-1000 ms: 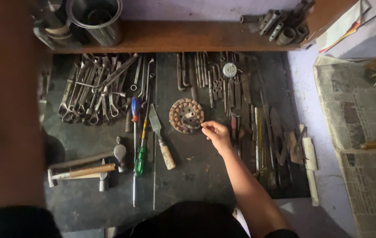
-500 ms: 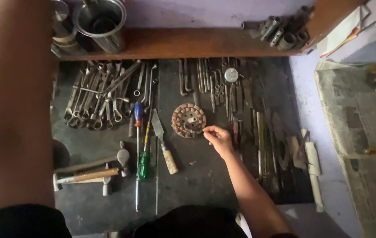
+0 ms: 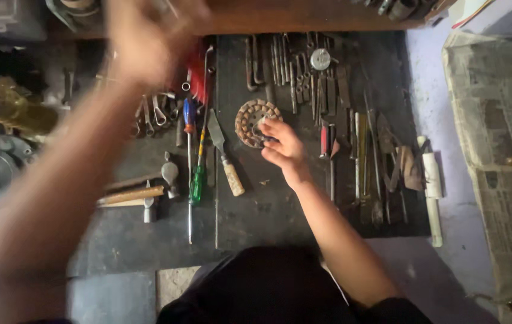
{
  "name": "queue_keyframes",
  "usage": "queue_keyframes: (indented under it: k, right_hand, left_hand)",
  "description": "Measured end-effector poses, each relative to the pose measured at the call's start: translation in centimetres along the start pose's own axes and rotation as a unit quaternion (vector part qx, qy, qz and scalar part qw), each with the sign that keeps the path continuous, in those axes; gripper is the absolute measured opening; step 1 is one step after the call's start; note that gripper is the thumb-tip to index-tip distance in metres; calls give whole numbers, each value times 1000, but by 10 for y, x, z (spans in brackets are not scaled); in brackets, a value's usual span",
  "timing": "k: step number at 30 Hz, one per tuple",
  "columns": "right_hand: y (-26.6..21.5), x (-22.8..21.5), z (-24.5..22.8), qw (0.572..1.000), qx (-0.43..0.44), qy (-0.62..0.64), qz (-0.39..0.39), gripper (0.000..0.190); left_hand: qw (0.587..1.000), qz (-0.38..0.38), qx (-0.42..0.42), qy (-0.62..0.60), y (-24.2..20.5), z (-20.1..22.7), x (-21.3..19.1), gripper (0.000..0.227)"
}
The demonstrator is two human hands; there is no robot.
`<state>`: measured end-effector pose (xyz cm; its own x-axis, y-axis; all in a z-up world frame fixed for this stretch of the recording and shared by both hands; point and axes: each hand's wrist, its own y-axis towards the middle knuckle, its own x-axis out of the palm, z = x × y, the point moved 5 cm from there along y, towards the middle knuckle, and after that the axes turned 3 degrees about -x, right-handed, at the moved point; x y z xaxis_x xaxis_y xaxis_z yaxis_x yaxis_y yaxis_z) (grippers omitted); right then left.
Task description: The person holds a motor stator at a workshop bench and uses pliers to cut wires connected to the core. They use a screwdriver to probe the inner housing and move the component around while working on the wire connections.
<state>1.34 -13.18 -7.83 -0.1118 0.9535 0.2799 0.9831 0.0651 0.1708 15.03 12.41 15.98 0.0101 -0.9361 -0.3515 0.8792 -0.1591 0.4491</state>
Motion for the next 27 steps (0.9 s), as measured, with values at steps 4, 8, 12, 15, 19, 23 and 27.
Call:
queue_keyframes:
  k: [4,8,12,15,19,23,27]
  right_hand:
    - [-6,51,-39,979,23,98,-176,66]
    - [-29,32,7,971,156,98,-153,47]
    - [-41,-28,52,963,266,40,35,56]
    - [-38,-81,81,952,281,-48,109,54]
    - [-22,-133,108,962,224,-100,120,51]
    - [-13,-147,123,950,252,-67,171,49]
    - [-14,-144,127,951,242,-101,163,51]
  left_hand:
    - [940,-169,-157,-251,-92,-12,142,34]
    - [987,-150,39,-50,-108,-25,179,40]
    - [979,-107,-160,60,-98,-104,188,65]
    - [960,-151,-136,193,-110,-143,198,93]
    - [928,-227,-182,231,-127,-162,214,103]
    - [909,-232,-227,260,-131,-166,222,93]
    - [909,-237,-250,237,-123,-179,216,86]
